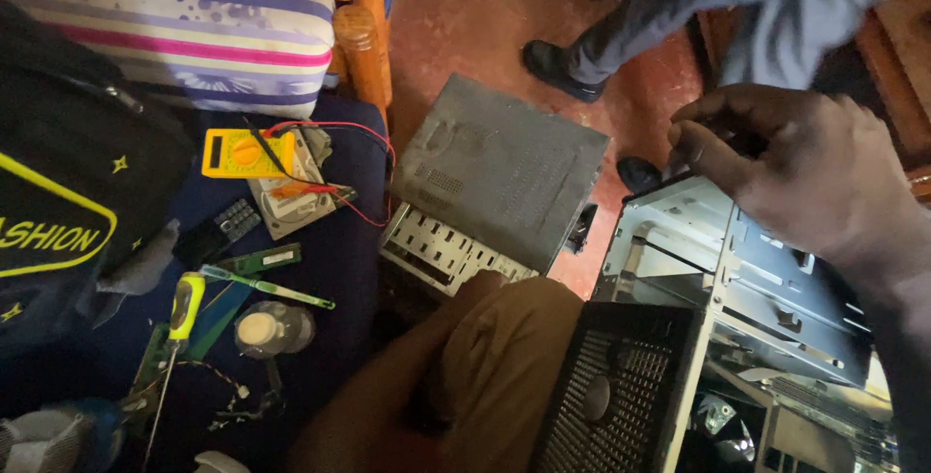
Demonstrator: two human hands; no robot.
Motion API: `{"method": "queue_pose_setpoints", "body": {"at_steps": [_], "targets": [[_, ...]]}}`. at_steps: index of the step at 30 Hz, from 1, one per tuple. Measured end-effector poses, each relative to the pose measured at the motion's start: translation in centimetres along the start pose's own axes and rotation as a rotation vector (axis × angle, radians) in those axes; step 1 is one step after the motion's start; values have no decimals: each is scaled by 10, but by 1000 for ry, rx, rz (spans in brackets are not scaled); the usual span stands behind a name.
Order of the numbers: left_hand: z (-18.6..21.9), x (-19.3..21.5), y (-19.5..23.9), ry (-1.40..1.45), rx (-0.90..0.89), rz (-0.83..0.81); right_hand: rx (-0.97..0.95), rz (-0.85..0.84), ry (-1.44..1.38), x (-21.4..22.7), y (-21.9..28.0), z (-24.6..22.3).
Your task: The person installs a motherboard into a computer case, connecting various cables to the board. They then remove a power supply unit from the case and place it on the floor before returning to the motherboard to continue connecting cables.
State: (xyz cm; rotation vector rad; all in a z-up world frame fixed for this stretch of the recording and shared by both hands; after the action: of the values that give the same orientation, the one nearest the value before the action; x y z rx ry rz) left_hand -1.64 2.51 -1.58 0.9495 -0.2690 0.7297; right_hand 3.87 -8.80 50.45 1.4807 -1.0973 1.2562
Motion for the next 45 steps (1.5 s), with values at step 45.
{"method": "queue_pose_setpoints", "body": {"at_steps": [45], "targets": [[-44,218,-18,2485,-784,459,740,-120,-294,6,16,-93]]}}
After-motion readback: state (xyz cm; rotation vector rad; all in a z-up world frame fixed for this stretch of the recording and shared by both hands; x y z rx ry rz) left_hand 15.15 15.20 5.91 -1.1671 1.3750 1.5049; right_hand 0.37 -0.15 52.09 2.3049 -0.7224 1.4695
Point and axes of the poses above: each hand's wrist, its own y-axis away from the middle knuckle, its own x-axis out of the back of the hand, z = x × y, the point moved 6 cm from there along -y, towards the middle knuckle, and after that the axes turned 5 degrees about -z, right-handed, at the moved point
